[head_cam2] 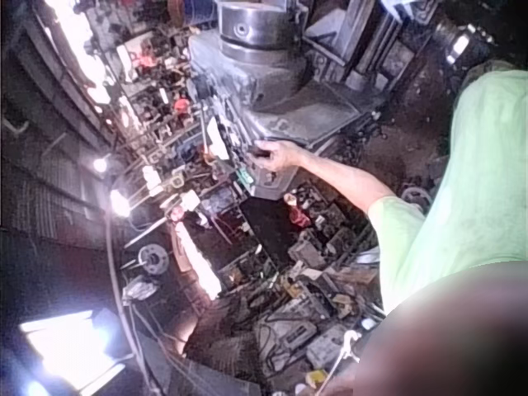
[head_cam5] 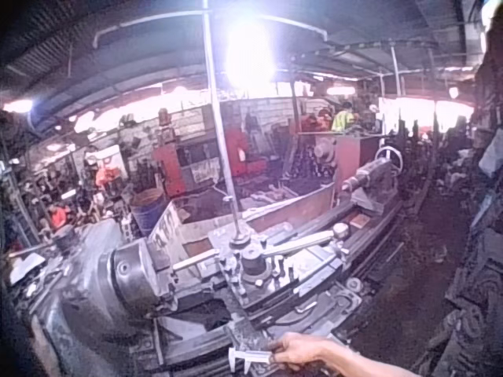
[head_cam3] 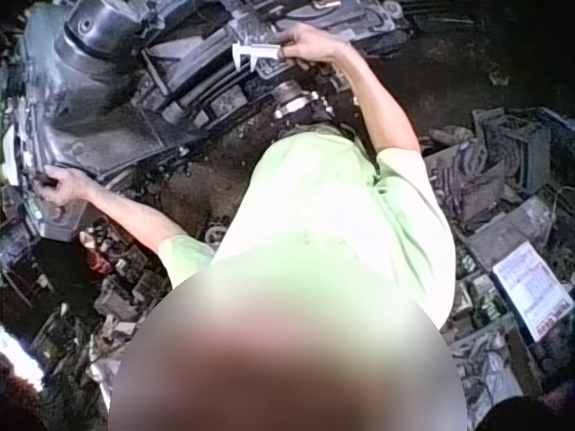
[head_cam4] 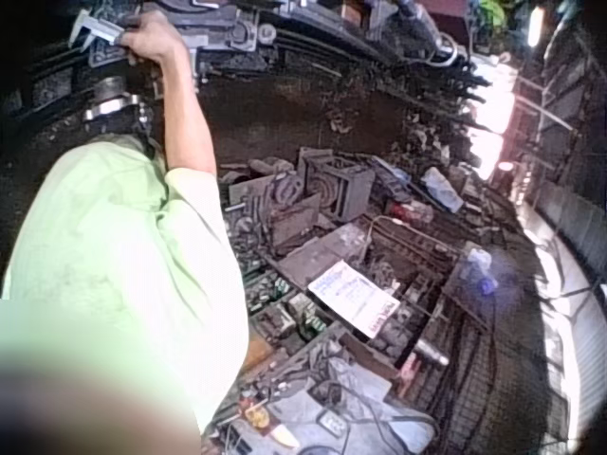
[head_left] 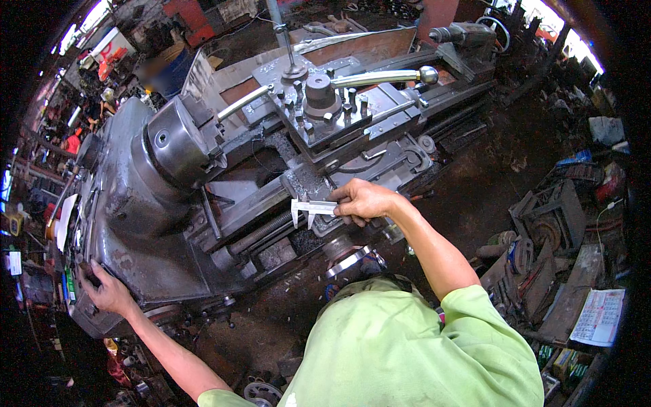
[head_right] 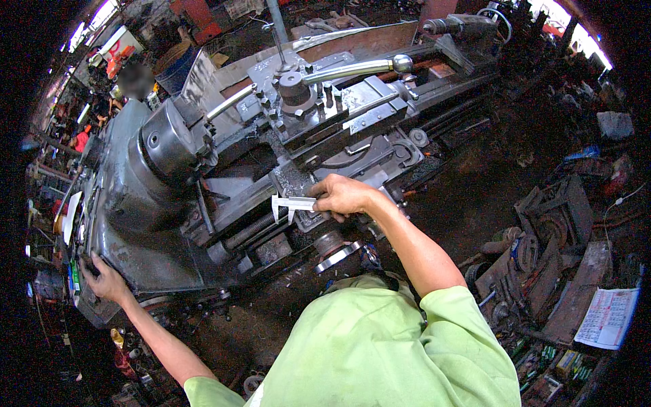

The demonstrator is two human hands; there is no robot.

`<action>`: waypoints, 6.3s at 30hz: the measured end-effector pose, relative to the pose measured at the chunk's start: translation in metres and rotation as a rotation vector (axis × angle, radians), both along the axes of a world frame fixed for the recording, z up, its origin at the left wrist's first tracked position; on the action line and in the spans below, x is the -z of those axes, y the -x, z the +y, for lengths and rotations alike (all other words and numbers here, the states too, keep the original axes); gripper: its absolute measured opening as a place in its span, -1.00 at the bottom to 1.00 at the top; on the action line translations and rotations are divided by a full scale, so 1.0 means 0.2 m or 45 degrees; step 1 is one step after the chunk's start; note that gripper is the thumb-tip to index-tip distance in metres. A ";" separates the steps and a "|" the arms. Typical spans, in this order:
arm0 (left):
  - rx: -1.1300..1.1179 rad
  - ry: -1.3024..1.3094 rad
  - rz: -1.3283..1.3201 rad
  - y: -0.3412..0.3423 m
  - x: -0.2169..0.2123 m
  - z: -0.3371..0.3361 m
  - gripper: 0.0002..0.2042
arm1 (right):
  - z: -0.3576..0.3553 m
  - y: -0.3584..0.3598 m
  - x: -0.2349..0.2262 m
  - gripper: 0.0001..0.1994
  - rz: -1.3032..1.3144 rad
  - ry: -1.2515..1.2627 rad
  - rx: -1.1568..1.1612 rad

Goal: The person operates a metal lathe, adjusting the tool post and cross slide while a cylindrical workpiece rotates. They repeatedly measure the workpiece with a vernier caliper, make small adjustments, and continue machining. Two coworkers in high-visibility vests are visible in the background.

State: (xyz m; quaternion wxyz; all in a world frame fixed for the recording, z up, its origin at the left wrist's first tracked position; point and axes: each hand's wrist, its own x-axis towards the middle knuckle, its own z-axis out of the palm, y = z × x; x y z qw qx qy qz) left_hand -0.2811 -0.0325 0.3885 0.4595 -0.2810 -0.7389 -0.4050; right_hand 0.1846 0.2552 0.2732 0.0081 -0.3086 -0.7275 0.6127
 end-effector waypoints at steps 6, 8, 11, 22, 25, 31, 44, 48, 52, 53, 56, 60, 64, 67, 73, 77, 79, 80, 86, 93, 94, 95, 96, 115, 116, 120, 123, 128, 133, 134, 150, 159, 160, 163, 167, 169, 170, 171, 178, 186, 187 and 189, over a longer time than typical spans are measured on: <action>0.046 0.028 -0.059 -0.08 0.00 0.01 -0.61 | -0.01 -0.05 0.01 -0.70 0.034 -0.198 -0.030; 0.180 -0.069 -0.168 -0.10 -0.01 0.02 -0.62 | -0.04 -0.06 -0.03 -0.62 0.003 -0.355 -0.004; 0.097 0.012 -0.068 -0.14 -0.07 0.01 -0.64 | -0.08 -0.06 -0.06 -0.66 -0.022 -0.157 0.042; -0.033 0.401 -0.214 0.22 -0.44 -0.13 -0.54 | -0.11 -0.17 -0.06 -0.66 0.155 -0.576 -0.021; -0.002 0.638 -0.289 0.44 -0.49 -0.04 -0.59 | -0.17 -0.19 -0.07 -0.68 -0.008 -0.410 0.083; -0.028 0.920 -0.259 0.58 -0.44 0.13 -0.61 | -0.25 -0.33 -0.13 -0.65 -0.013 -0.267 0.384; 0.017 0.925 -0.238 0.79 -0.32 0.05 -0.54 | -0.17 -0.70 -0.13 -0.59 -0.154 -0.987 0.511; -0.330 0.892 0.129 0.68 -0.36 -0.04 -0.49 | -0.07 -0.73 -0.06 -0.59 -0.237 -1.187 0.320; 0.032 0.616 0.303 0.08 -0.25 -0.10 -0.49 | 0.04 -0.66 0.04 -0.61 -0.333 -1.334 0.042; 0.075 0.579 0.216 -0.10 -0.20 -0.08 -0.51 | 0.07 -0.63 0.07 -0.59 -0.339 -1.324 -0.006; 0.230 0.545 -0.041 -0.67 0.08 0.03 -0.69 | 0.13 -0.54 0.15 -0.56 -0.291 -1.371 -0.124; 0.419 0.630 -0.675 -1.24 0.46 0.10 -0.79 | 0.17 -0.50 0.20 -0.58 -0.147 -1.500 -0.103; 0.384 0.868 -1.057 -1.63 0.89 0.01 -0.80 | 0.21 -0.53 0.22 -0.62 0.013 -1.443 -0.106; 0.258 0.944 -1.359 -1.87 1.29 -0.18 -0.73 | 0.20 -0.54 0.21 -0.69 0.255 -1.513 0.029; -0.258 1.474 -2.310 -2.37 1.80 -0.92 -0.37 | 0.48 -0.93 0.29 -0.94 0.341 -1.343 0.880; -0.611 1.457 -2.632 -2.52 1.84 -1.13 -0.36 | 0.86 -1.24 0.65 -0.79 -0.262 -1.109 1.218; -0.595 1.424 -2.621 -2.49 1.84 -1.04 -0.35 | 0.95 -1.31 0.87 -0.56 -0.728 -1.023 1.082; -0.574 1.400 -2.589 -2.46 1.83 -0.96 -0.34 | 0.99 -1.32 0.95 -0.50 -0.926 -0.869 1.020; 0.013 1.158 -2.072 -2.19 1.58 -0.35 -0.46 | 1.23 -1.29 1.02 -0.65 -0.629 -0.418 1.041; 0.183 1.539 -1.245 -2.04 1.35 0.20 -0.33 | 1.05 -1.31 0.94 -0.48 -0.431 -0.305 1.297; 0.190 1.639 -1.139 -2.02 1.33 0.27 -0.31 | 1.01 -1.32 0.94 -0.42 -0.306 -0.264 1.384; 0.235 1.741 -1.136 -2.01 1.32 0.34 -0.35 | 0.96 -1.36 0.93 -0.34 -0.306 -0.369 1.255; 0.276 1.853 -1.139 -2.00 1.32 0.40 -0.39 | 0.88 -1.39 0.94 -0.39 -0.256 -0.357 1.337; 0.806 1.601 -1.823 -1.58 1.86 0.28 -0.61 | -0.36 -0.97 0.45 -0.70 -0.397 0.466 0.975; 0.796 1.710 -1.805 -1.58 1.84 0.29 -0.59 | -0.36 -0.98 0.33 -0.69 -0.608 0.118 0.769; 0.931 2.026 -1.539 -1.61 1.67 0.36 -0.57 | -0.53 -0.88 0.13 -0.65 -0.625 -0.013 0.750; 0.919 2.072 -1.447 -1.69 1.55 0.45 -0.61 | -0.66 -0.74 0.34 -0.61 -0.662 0.043 0.420; 0.956 1.925 -1.365 -1.69 1.62 0.40 -0.67 | -0.56 -0.77 0.56 -0.75 -1.317 -0.751 0.590; 1.107 1.431 -1.582 -1.62 1.90 0.27 -0.68 | -0.50 -0.89 0.48 -0.73 -1.161 -0.764 0.631; 1.167 1.342 -1.680 -1.59 1.96 0.27 -0.65 | -0.49 -0.88 0.50 -0.73 -1.160 -0.741 0.645; 0.924 1.549 -1.568 -1.55 2.00 0.22 -0.61 | -0.59 -0.84 0.12 -0.63 -0.820 0.051 0.665; 0.924 1.430 -1.739 -1.57 1.93 0.24 -0.65 | -0.64 -0.64 0.09 -0.27 -0.981 -1.016 0.641; 0.960 1.362 -1.743 -1.57 1.96 0.24 -0.65 | -0.66 -0.60 0.10 -0.27 -1.051 -1.131 0.623; 0.954 1.395 -1.808 -1.56 1.99 0.23 -0.63 | -0.64 -0.56 0.11 -0.22 -1.154 -1.098 0.683; 0.911 1.585 -1.836 -1.56 1.94 0.24 -0.58 | -0.59 -0.61 0.14 -0.22 -1.065 -1.020 0.766; 0.917 1.550 -1.809 -1.56 1.92 0.24 -0.57 | -0.55 -0.65 0.17 -0.24 -0.966 -0.994 0.801; 0.928 1.515 -1.766 -1.56 1.91 0.24 -0.58 | -0.54 -0.67 0.18 -0.25 -0.907 -0.984 0.805; 0.927 1.506 -1.742 -1.56 1.91 0.24 -0.58 | -0.53 -0.68 0.19 -0.27 -0.858 -0.983 0.806; 0.985 1.613 -1.803 -1.54 1.95 0.24 -0.58 | -0.52 -0.71 0.21 -0.31 -0.784 -0.962 0.831; 1.522 1.591 -1.279 -1.59 1.75 0.38 -0.62 | -0.50 -0.70 0.21 -0.26 -0.844 -0.902 0.825; 1.587 1.530 -1.197 -1.59 1.72 0.41 -0.64 | -0.50 -0.70 0.21 -0.26 -0.836 -0.911 0.828; 1.542 1.672 -1.237 -1.60 1.66 0.44 -0.66 | -0.50 -0.70 0.21 -0.26 -0.844 -0.912 0.830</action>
